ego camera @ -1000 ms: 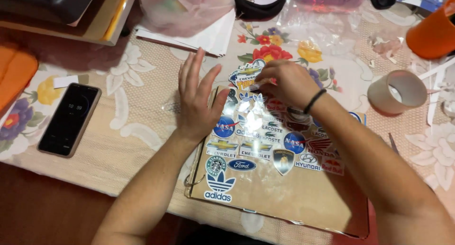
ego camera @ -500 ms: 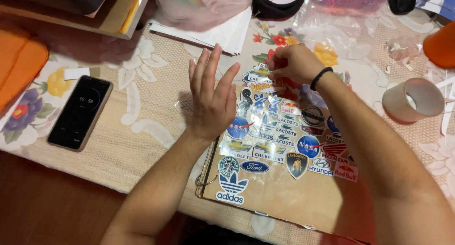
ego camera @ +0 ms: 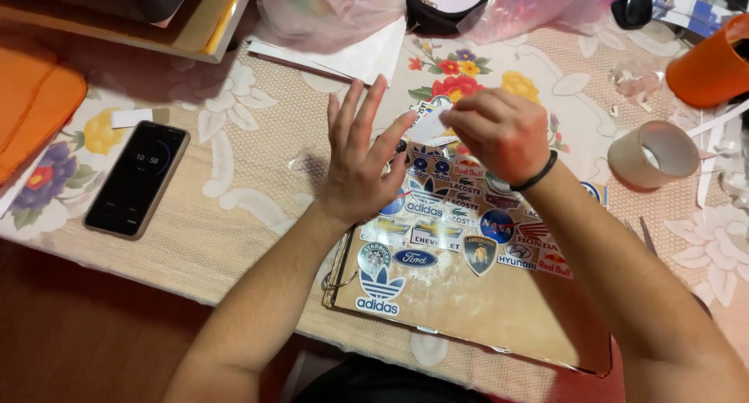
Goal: The person applies brand logo stickers to a binder cover. They peel backing from stickers, position them on the cover, and use scissors to trim excess material. The person also uses clear tape to secure stickers and smooths them down.
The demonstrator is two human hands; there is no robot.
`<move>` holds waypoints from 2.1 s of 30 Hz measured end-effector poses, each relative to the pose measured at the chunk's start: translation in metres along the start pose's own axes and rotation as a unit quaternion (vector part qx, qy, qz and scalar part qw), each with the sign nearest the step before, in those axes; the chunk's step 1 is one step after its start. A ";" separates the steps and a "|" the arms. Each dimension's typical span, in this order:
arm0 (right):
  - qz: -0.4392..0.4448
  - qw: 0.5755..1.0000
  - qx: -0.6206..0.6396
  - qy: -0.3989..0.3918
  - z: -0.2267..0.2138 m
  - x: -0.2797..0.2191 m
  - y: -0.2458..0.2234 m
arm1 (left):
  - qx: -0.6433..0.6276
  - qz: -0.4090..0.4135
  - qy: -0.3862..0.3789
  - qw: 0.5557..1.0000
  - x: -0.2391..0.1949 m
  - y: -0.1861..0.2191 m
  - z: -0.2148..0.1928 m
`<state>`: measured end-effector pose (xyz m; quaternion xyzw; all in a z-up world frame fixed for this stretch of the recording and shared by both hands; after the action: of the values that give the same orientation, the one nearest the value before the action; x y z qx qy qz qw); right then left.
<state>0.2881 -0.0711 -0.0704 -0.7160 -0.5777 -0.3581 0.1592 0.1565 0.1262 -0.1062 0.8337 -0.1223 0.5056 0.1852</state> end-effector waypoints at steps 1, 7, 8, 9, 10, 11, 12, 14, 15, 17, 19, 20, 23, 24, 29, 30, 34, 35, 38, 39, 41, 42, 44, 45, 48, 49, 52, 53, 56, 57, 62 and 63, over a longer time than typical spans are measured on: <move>-0.041 0.999 -0.001 0.035 -0.008 0.002 -0.011 | -0.002 0.019 0.000 1.000 -0.001 0.001 0.001; -0.100 0.990 -0.008 0.102 -0.027 0.007 -0.045 | -0.008 0.071 0.019 0.997 -0.006 0.007 0.002; -0.102 0.989 -0.013 0.109 -0.029 0.007 -0.048 | -0.011 0.076 0.022 0.997 -0.007 0.007 0.003; -0.101 0.989 -0.015 0.109 -0.031 0.008 -0.050 | -0.012 0.077 0.022 0.997 -0.008 0.008 0.002; -0.100 0.988 -0.024 0.116 -0.032 0.008 -0.052 | -0.009 0.076 0.022 0.997 -0.008 0.009 0.002; -0.098 0.987 -0.033 0.123 -0.033 0.008 -0.054 | -0.007 0.074 0.021 0.997 -0.008 0.009 0.001; -0.096 0.987 -0.035 0.123 -0.036 0.011 -0.056 | -0.008 0.076 0.020 0.997 -0.008 0.009 0.001; -0.103 0.985 -0.024 0.137 -0.041 0.017 -0.062 | -0.003 0.073 0.023 0.997 -0.008 0.009 0.000; -0.103 0.985 -0.024 0.137 -0.042 0.016 -0.062 | -0.003 0.073 0.022 0.997 -0.008 0.009 0.000; -0.102 0.985 -0.029 0.139 -0.043 0.016 -0.063 | -0.006 0.077 0.014 0.997 -0.008 0.010 -0.001; -0.100 0.984 -0.034 0.141 -0.041 0.015 -0.063 | -0.010 0.074 0.015 0.997 -0.007 0.010 -0.001; -0.098 0.984 -0.040 0.144 -0.040 0.014 -0.064 | -0.013 0.071 0.017 0.997 -0.007 0.011 0.000; -0.085 0.986 -0.035 0.141 -0.035 0.008 -0.065 | -0.024 0.069 0.018 0.997 -0.007 0.012 -0.002; -0.083 0.986 -0.033 0.140 -0.035 0.010 -0.064 | -0.023 0.067 0.016 0.997 -0.005 0.011 -0.002; -0.072 0.996 0.022 0.055 -0.049 0.011 -0.070 | -0.060 0.062 -0.034 0.996 -0.001 0.015 -0.014; -0.068 0.996 0.025 0.052 -0.048 0.010 -0.070 | -0.062 0.059 -0.038 0.996 -0.001 0.014 -0.015; -0.064 0.996 0.013 0.056 -0.050 0.008 -0.072 | -0.082 0.061 -0.038 0.994 -0.001 0.015 -0.015; -0.064 0.996 0.019 0.058 -0.050 0.009 -0.073 | -0.085 0.059 -0.040 0.994 -0.001 0.015 -0.015; -0.047 0.997 0.038 0.053 -0.052 0.007 -0.075 | -0.091 0.065 -0.033 0.993 0.000 0.016 -0.016; -0.047 0.997 0.038 0.052 -0.052 0.006 -0.075 | -0.092 0.065 -0.033 0.993 0.000 0.016 -0.016; -0.043 0.997 0.040 0.046 -0.052 0.003 -0.075 | -0.097 0.068 -0.039 0.992 0.000 0.016 -0.015; -0.042 0.997 0.040 0.045 -0.052 0.002 -0.077 | -0.098 0.067 -0.040 0.992 -0.001 0.018 -0.015; -0.029 0.999 0.031 0.021 -0.054 0.002 -0.078 | -0.093 0.078 -0.038 0.992 0.001 0.020 -0.015; -0.028 0.999 0.029 0.020 -0.056 0.001 -0.078 | -0.095 0.079 -0.038 0.992 -0.001 0.017 -0.013; 0.025 0.994 0.101 -0.038 -0.067 -0.005 -0.073 | -0.077 0.072 -0.059 0.993 -0.007 0.007 -0.007; 0.091 0.978 0.183 -0.049 -0.075 -0.010 -0.068 | -0.061 0.054 -0.065 0.995 -0.009 0.002 -0.005; 0.276 0.901 0.330 -0.059 -0.113 -0.029 -0.063 | -0.047 0.036 -0.069 0.996 -0.008 0.001 -0.001; 0.384 0.832 0.397 -0.057 -0.127 -0.036 -0.062 | -0.039 0.036 -0.067 0.996 -0.006 0.003 -0.001; 0.482 0.760 0.432 -0.050 -0.154 -0.087 -0.051 | -0.027 0.021 -0.064 0.997 -0.004 0.006 -0.002; 0.485 0.760 0.430 -0.051 -0.158 -0.098 -0.052 | -0.030 0.020 -0.064 0.997 -0.003 0.005 -0.002; 0.373 0.782 0.475 -0.157 -0.167 -0.106 -0.064 | -0.022 0.009 -0.058 0.998 -0.001 0.006 -0.007; 0.372 0.781 0.476 -0.158 -0.159 -0.120 -0.064 | -0.021 0.008 -0.058 0.998 -0.001 0.006 -0.006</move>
<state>0.1664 -0.2413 -0.0558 -0.7548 -0.3807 0.1673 0.5072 0.1484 0.1232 -0.1036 0.8567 -0.1499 0.4551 0.1909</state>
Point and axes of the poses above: each hand's wrist, its own x-axis towards the middle knuckle, its own z-axis out of the palm, y = z × x, the point moved 1 cm from there along x, towards the middle knuckle, and after that the axes turned 5 degrees about x, right-handed, at the moved point
